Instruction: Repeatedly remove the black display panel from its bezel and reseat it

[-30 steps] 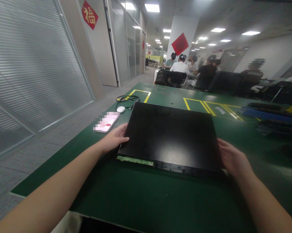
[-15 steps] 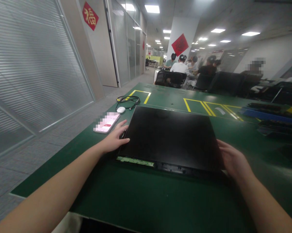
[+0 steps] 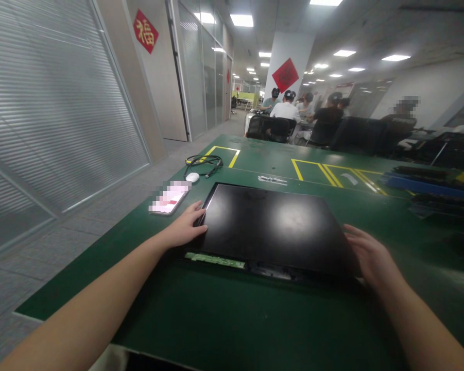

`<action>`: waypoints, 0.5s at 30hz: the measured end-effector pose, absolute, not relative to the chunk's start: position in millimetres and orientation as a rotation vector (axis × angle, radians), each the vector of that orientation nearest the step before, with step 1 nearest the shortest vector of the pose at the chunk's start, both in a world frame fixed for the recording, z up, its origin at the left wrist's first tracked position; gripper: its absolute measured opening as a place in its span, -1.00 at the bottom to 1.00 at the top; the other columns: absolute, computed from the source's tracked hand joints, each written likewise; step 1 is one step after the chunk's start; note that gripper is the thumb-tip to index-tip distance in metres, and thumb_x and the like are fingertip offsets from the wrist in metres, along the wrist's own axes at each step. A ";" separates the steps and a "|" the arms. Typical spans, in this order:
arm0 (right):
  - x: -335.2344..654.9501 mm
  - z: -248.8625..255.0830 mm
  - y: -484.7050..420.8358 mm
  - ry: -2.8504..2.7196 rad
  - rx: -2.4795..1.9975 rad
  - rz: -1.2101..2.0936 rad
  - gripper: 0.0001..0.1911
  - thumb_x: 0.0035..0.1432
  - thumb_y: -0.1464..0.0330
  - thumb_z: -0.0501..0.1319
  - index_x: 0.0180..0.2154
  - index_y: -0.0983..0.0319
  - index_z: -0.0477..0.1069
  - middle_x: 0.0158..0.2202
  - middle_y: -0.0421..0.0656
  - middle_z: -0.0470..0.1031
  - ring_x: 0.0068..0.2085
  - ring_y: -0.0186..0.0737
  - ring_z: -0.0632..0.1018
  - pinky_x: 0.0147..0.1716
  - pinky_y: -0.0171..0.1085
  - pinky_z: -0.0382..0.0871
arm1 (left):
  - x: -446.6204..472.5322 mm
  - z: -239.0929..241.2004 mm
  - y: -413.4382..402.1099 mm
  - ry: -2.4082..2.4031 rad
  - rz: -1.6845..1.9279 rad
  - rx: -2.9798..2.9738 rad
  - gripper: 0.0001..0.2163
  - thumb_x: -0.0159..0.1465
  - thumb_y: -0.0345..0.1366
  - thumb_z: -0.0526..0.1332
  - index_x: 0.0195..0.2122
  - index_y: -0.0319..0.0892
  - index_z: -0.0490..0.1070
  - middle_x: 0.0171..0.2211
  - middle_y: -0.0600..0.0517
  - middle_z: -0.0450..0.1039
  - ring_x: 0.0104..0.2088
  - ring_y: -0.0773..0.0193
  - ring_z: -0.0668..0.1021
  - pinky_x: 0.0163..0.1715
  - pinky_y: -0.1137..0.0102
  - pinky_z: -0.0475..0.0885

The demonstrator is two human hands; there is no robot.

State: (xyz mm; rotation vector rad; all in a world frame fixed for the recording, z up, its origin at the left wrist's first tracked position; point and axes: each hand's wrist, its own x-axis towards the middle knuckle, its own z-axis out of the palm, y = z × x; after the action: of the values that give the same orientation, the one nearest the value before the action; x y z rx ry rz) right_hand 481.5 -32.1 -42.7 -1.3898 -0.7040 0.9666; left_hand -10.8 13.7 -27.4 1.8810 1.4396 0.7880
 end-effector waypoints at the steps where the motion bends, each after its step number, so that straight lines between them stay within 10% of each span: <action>1: 479.5 -41.1 -32.8 -0.709 -1.395 0.953 -0.51 -0.30 0.38 0.40 -0.18 0.14 0.55 -0.31 -0.11 0.60 -0.18 -0.07 0.60 -0.31 -0.24 0.53 | -10.4 -27.5 13.4 1.452 0.772 1.898 -0.43 0.04 -0.10 0.36 0.08 -0.19 0.47 0.41 -0.22 0.04 0.37 -0.24 0.14 0.33 0.03 0.00; 15: 466.8 -24.8 -39.4 -0.674 -1.484 0.963 -0.52 -0.30 0.39 0.41 -0.20 0.18 0.49 -0.38 -0.14 0.58 -0.37 -0.20 0.57 -0.44 -0.31 0.46 | -5.2 -23.2 10.2 1.646 0.429 2.213 -0.35 0.20 -0.08 0.14 0.24 -0.43 0.30 0.40 -0.38 0.00 0.37 -0.16 0.14 0.31 0.06 0.09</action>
State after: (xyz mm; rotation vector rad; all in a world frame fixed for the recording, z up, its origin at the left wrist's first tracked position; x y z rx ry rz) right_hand 466.8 -39.4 -24.8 -1.4840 -0.6743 0.9631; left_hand -5.2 10.2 -23.2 2.2129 1.6463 0.4293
